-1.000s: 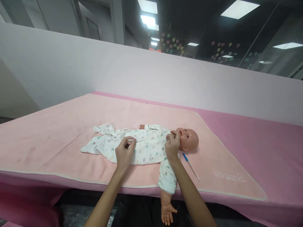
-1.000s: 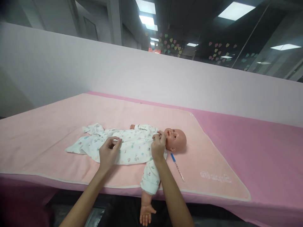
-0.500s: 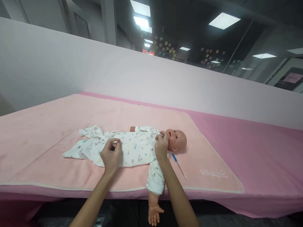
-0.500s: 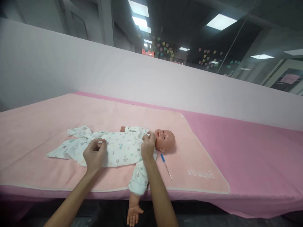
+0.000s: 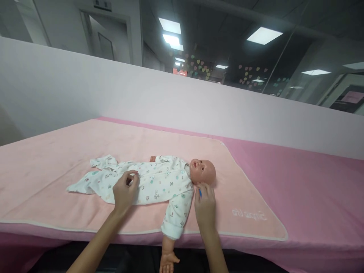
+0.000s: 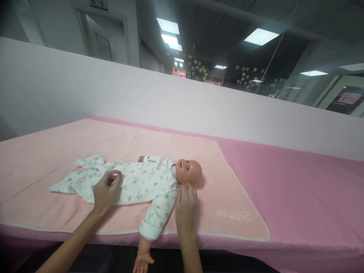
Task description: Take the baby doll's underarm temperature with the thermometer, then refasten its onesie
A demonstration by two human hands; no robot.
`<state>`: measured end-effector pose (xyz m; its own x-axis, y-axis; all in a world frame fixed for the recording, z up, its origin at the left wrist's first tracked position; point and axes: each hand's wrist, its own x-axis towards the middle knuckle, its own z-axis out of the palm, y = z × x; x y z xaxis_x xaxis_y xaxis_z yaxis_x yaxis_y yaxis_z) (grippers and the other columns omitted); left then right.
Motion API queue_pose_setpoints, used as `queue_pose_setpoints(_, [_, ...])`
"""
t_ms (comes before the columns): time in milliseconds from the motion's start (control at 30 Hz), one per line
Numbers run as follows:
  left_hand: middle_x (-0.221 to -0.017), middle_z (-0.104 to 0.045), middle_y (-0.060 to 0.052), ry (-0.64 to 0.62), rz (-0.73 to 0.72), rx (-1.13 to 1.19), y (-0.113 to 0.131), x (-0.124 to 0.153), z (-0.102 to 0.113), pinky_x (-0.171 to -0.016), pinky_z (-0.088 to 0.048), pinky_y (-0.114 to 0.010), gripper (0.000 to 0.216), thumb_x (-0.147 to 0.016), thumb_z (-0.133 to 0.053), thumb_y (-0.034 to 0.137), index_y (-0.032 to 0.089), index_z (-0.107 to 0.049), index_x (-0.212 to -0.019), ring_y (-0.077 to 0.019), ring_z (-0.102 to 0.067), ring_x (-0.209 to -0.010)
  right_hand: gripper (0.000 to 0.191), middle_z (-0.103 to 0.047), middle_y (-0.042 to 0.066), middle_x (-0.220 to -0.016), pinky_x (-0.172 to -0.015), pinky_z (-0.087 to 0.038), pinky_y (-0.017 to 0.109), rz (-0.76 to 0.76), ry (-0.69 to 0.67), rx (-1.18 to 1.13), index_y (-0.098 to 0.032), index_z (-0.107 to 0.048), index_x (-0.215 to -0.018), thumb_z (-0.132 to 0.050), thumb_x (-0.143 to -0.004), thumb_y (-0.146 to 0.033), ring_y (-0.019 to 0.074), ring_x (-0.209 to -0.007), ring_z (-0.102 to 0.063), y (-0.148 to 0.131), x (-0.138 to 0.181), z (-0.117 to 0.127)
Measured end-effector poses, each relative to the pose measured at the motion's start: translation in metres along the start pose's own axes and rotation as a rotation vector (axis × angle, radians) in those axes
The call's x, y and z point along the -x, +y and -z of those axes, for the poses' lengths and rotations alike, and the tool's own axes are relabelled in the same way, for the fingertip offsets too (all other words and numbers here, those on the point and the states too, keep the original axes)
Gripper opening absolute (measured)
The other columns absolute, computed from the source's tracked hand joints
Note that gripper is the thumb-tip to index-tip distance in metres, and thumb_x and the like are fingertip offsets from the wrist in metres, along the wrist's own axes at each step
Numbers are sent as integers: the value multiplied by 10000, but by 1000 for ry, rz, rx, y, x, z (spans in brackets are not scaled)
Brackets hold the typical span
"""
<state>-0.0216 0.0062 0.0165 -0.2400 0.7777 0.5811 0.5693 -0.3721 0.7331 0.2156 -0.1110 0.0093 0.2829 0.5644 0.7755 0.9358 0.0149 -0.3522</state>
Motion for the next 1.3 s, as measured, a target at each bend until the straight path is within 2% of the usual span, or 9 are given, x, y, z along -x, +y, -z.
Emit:
queue_pose_setpoints(167, [-553, -498, 42, -13, -39, -74, -1, -3, -5, -574, -364, -226, 183, -745, -482, 318, 198, -597, -822, -116, -480, -536, 276, -621, 136, -895, -685, -381, 372, -124, -36, 269, -169, -615, -781, -434, -877, -354, 255, -797, -523, 33, 51, 36])
queue_pose_setpoints(333, [-553, -503, 64, 6, -53, -104, -5, -5, -8, -598, -346, -197, 170, -705, -476, 313, 227, -586, -802, -96, -481, -555, 257, -636, 93, -839, -671, -352, 344, -61, -124, 303, -193, -597, -720, -398, -876, -242, 237, -756, -534, 40, 61, 43])
queue_pose_setpoints(467, [-559, -510, 79, 39, -81, -138, -11, -7, -10, -584, -323, -178, 162, -687, -471, 342, 258, -570, -784, -91, -476, -556, 311, -590, 42, -616, -589, -313, 314, -48, -142, 331, -211, -553, -651, -341, -876, -184, 208, -597, -515, 41, 42, 55])
queue_pose_setpoints(600, [-548, -500, 75, 24, -87, -129, -15, -8, -11, -573, -326, -183, 160, -696, -466, 359, 263, -563, -780, -97, -468, -545, 294, -594, 21, -598, -545, -322, 277, -109, -135, 204, -219, -558, -691, -339, -886, -236, 188, -568, -540, 35, 12, 74])
queue_pose_setpoints(733, [-551, -504, 52, 11, -94, -108, -15, -6, -9, -577, -346, -205, 171, -707, -472, 346, 232, -577, -776, -108, -470, -543, 266, -633, 4, -632, -528, -351, 234, -194, -277, -29, -226, -560, -671, -383, -864, -274, 151, -551, -557, 23, -18, 83])
queue_pose_setpoints(867, [-563, -501, 30, -31, -114, -118, -12, -4, -7, -588, -354, -227, 192, -754, -447, 319, 196, -586, -805, -121, -472, -555, 291, -625, 12, -580, -503, -325, 231, -210, -404, -98, -213, -556, -623, -390, -845, -302, 144, -506, -544, 16, -35, 78])
queue_pose_setpoints(967, [-560, -488, 26, -59, -119, -116, -8, -2, -6, -584, -348, -230, 188, -764, -440, 296, 186, -589, -797, -124, -467, -564, 279, -624, 14, -593, -514, -311, 224, -209, -498, -117, -201, -546, -630, -396, -836, -315, 139, -522, -542, 19, -36, 70])
queue_pose_setpoints(1167, [-563, -488, 19, -88, -145, -138, -5, 0, -7, -601, -339, -242, 182, -789, -426, 260, 194, -595, -802, -138, -467, -589, 200, -594, 16, -586, -508, -273, 220, -161, -668, 46, -192, -580, -668, -452, -801, -271, 147, -564, -531, 18, -22, 56])
queue_pose_setpoints(1300, [-564, -503, 13, -92, -152, -159, -6, 0, -9, -628, -337, -259, 169, -777, -434, 226, 202, -601, -787, -154, -485, -607, 292, -636, 40, -643, -467, -330, 215, -160, -797, -211, -173, -624, -702, -446, -840, -359, 132, -534, -549, 5, -69, 77])
